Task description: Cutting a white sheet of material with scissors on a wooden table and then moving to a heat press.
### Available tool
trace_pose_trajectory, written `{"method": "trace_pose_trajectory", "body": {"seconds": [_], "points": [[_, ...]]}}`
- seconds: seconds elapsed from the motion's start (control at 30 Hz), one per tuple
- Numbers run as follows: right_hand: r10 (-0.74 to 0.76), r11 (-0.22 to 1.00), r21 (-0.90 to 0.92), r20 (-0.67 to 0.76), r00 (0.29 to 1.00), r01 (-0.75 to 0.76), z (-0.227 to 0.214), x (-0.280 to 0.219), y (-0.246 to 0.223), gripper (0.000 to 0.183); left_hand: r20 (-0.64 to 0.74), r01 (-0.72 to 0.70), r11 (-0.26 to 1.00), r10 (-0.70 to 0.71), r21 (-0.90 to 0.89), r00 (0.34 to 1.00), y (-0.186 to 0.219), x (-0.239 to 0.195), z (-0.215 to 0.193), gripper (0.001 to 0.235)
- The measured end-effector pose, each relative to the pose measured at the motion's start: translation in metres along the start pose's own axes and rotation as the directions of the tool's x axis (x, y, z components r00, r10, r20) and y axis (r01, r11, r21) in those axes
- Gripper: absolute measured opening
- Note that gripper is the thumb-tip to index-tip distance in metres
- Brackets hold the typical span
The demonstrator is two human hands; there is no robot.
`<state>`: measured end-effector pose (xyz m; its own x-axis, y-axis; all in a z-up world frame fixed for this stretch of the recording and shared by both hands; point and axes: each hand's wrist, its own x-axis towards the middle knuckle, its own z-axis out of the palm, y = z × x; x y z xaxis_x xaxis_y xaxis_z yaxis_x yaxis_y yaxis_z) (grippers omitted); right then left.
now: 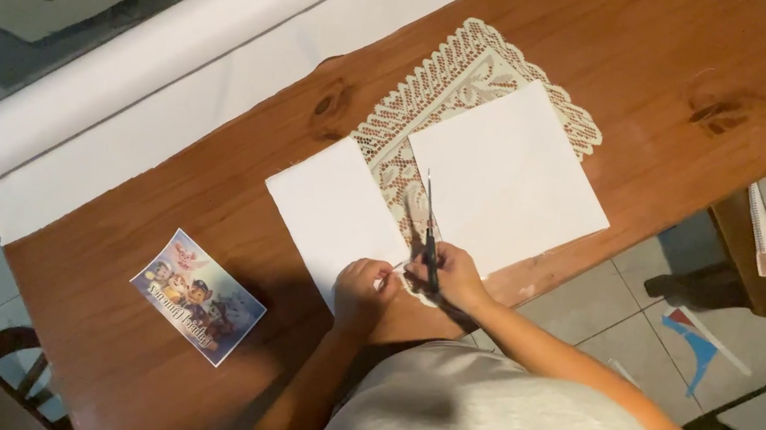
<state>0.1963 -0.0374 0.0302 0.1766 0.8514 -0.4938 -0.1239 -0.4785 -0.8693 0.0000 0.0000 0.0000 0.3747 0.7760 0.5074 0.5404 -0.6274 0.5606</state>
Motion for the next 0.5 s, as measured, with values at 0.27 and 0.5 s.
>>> {"method": "trace_pose_trajectory", "body": {"seconds": [0.27,0.5], "points": [[0.108,0.979,0.179,-0.053,0.993,-0.097,0.018,-0.006,-0.011,0.029,0.036,0.074,0.997,-0.073,-0.034,0.997,-0.007,-0.008,0.005,0.015],[0.11,0.99,0.101,-0.11,0.988,-0.099,0.019,0.007,0.01,0.029,0.113,0.097,0.994,-0.089,-0.059,0.99,0.001,-0.006,-0.004,0.037]]}}
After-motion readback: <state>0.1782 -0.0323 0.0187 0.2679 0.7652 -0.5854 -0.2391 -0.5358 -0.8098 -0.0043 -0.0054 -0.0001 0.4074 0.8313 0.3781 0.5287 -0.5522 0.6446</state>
